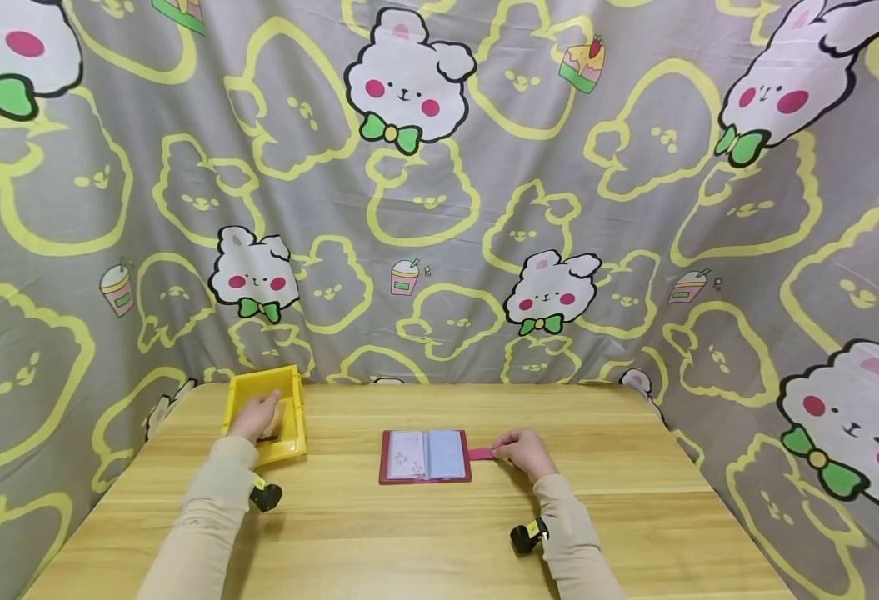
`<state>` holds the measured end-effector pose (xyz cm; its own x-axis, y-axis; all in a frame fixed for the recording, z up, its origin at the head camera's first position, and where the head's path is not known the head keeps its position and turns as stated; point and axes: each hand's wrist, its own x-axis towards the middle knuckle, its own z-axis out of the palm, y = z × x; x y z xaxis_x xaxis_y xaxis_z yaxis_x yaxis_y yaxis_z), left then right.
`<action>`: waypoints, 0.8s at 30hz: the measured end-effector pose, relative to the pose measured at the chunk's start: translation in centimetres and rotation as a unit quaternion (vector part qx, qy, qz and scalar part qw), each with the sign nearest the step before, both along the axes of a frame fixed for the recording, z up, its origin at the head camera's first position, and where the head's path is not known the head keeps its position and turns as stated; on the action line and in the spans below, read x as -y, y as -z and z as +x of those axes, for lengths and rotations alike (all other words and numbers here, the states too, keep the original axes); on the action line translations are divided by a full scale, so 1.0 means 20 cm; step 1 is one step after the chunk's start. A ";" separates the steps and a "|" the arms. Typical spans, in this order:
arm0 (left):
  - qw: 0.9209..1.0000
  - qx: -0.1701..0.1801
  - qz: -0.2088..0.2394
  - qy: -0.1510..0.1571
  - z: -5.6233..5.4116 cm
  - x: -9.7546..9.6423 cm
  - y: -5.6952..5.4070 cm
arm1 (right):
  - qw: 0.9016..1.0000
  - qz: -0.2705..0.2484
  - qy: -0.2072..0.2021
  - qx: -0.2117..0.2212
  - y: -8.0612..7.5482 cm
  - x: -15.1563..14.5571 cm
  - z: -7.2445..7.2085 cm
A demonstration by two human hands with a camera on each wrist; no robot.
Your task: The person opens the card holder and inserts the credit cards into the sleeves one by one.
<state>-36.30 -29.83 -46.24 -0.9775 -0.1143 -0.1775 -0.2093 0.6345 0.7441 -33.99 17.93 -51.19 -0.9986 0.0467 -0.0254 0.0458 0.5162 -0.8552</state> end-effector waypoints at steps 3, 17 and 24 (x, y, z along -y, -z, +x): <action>1.000 0.006 -0.004 -0.013 0.00 -0.01 0.01 | 1.000 0.000 0.001 0.001 0.00 0.00 0.00; 1.000 0.011 0.022 -0.014 -0.02 -0.02 0.02 | 1.000 -0.005 0.004 0.004 0.00 0.00 0.00; 0.996 0.014 0.081 -0.031 -0.02 0.00 0.03 | 1.000 -0.004 0.006 0.008 0.00 0.00 0.00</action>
